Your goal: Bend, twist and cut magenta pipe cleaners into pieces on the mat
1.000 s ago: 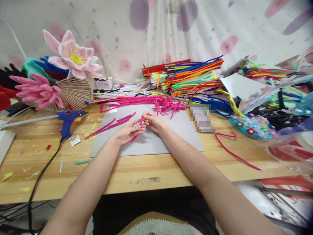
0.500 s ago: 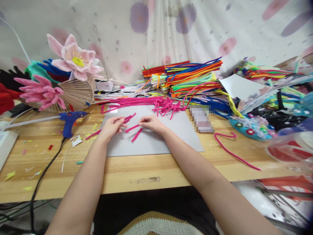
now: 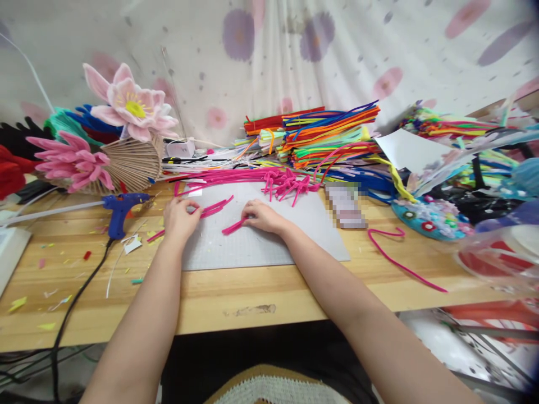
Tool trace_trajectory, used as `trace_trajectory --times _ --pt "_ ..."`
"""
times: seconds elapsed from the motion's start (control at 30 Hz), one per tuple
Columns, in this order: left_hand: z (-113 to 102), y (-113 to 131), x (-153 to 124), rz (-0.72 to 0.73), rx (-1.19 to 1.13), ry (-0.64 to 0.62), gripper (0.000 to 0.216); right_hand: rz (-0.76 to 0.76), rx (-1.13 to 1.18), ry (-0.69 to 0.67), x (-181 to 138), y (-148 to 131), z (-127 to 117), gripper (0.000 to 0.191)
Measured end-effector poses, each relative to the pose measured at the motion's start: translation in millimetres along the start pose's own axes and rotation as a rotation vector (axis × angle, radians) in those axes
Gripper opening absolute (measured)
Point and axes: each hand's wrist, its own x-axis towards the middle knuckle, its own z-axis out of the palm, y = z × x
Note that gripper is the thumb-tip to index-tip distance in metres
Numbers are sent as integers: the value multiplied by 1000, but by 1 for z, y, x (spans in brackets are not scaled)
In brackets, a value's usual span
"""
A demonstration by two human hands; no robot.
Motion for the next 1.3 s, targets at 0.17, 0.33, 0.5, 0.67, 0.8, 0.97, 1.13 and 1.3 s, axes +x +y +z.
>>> trace_trajectory --times 0.17,0.33,0.5,0.67,0.8,0.97,1.13,1.3 --pt "7 -1 -2 64 78 -118 19 117 -43 114 -5 19 -13 10" --pt "11 2 -3 66 43 -168 12 93 130 215 -10 18 -15 31" --pt "4 -4 1 129 -88 -118 25 149 7 388 8 -4 -8 18" --pt "-13 -24 10 -32 -76 88 18 10 -251 122 56 -27 1 20" --pt "-17 -33 8 50 -5 -146 22 34 -416 -68 93 -32 11 21" --pt "-15 -31 4 150 15 -296 15 48 -422 -73 106 -34 6 19" --pt "-14 -30 5 130 3 -256 13 59 -250 48 78 -26 -21 14" --pt "-6 -20 2 123 19 -269 15 81 -199 -40 37 -8 -27 13"
